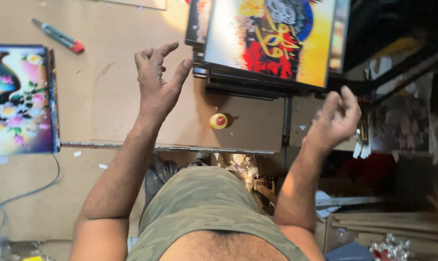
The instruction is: The person applies glue to the perimeter of picture frames and places printed artwork into them. The person then stacks the completed frames on a nearby rack. The process is repeated for several different prints.
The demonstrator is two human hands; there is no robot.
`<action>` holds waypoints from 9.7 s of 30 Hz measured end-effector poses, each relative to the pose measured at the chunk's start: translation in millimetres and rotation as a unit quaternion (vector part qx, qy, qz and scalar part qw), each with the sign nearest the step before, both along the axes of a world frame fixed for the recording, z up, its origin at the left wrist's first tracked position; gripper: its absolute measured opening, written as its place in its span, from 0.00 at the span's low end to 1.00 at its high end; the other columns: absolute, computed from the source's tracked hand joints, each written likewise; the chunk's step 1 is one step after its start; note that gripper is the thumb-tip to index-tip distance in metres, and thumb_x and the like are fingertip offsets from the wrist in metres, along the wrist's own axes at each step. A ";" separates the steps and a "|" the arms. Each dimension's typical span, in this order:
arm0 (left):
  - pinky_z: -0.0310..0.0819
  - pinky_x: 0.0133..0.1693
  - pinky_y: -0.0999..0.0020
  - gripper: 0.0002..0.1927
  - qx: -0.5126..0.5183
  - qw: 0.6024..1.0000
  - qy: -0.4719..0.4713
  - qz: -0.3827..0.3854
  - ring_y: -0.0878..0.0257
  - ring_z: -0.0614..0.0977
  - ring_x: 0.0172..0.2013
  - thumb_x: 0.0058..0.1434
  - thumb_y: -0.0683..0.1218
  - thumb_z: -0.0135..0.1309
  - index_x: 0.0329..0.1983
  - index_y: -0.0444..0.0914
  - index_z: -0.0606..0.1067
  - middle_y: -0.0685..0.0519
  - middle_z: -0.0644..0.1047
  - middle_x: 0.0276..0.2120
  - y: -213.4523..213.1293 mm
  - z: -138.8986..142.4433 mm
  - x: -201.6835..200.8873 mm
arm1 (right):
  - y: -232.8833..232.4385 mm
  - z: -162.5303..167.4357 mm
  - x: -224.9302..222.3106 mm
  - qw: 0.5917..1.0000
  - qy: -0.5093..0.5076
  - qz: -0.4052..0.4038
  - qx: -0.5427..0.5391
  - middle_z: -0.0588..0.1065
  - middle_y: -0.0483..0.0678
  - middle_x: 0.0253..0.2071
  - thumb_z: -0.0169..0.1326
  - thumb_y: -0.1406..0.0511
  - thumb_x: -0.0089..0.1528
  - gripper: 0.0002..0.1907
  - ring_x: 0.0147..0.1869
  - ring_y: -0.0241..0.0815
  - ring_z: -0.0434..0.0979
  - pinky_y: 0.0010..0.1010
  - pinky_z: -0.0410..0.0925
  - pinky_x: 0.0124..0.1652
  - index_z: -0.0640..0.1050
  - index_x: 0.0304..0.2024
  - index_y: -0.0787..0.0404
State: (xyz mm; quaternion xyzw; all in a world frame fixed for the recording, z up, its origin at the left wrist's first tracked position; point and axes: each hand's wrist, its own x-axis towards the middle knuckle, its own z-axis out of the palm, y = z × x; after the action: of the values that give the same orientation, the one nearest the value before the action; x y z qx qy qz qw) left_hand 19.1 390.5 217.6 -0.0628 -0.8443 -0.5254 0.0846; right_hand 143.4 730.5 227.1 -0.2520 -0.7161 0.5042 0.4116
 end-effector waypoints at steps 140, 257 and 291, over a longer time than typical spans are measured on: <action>0.77 0.56 0.69 0.16 0.233 0.865 -0.186 -0.403 0.64 0.80 0.55 0.68 0.43 0.57 0.57 0.35 0.75 0.51 0.77 0.54 57.4 9.8 121.9 | 18.1 119.1 118.1 0.902 0.285 0.035 0.322 0.75 0.55 0.43 0.49 0.56 0.75 0.20 0.37 0.46 0.76 0.30 0.76 0.38 0.71 0.56 0.68; 0.71 0.54 0.53 0.28 -0.149 0.986 -0.071 -0.021 0.43 0.72 0.52 0.66 0.38 0.54 0.69 0.28 0.65 0.39 0.69 0.53 -418.7 -274.9 -28.2 | -558.3 -192.4 -215.3 0.907 -0.131 0.399 -0.021 0.77 0.55 0.55 0.68 0.65 0.65 0.28 0.50 0.49 0.84 0.35 0.80 0.46 0.66 0.60 0.61; 0.77 0.37 0.46 0.32 -0.267 0.948 -0.163 -0.063 0.39 0.81 0.41 0.71 0.43 0.47 0.76 0.33 0.55 0.38 0.75 0.49 -396.6 -251.8 -31.8 | -364.0 -164.9 -160.0 0.904 -0.204 0.146 0.346 0.77 0.54 0.46 0.70 0.67 0.63 0.23 0.48 0.55 0.83 0.43 0.76 0.46 0.71 0.54 0.60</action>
State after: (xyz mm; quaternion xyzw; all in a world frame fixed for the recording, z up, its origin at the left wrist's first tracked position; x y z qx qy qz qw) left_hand -12.7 -6.1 -34.1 -0.0500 -0.9502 -0.2883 -0.1070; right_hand -16.6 366.5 62.3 -0.0832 -0.9426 0.2171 0.2397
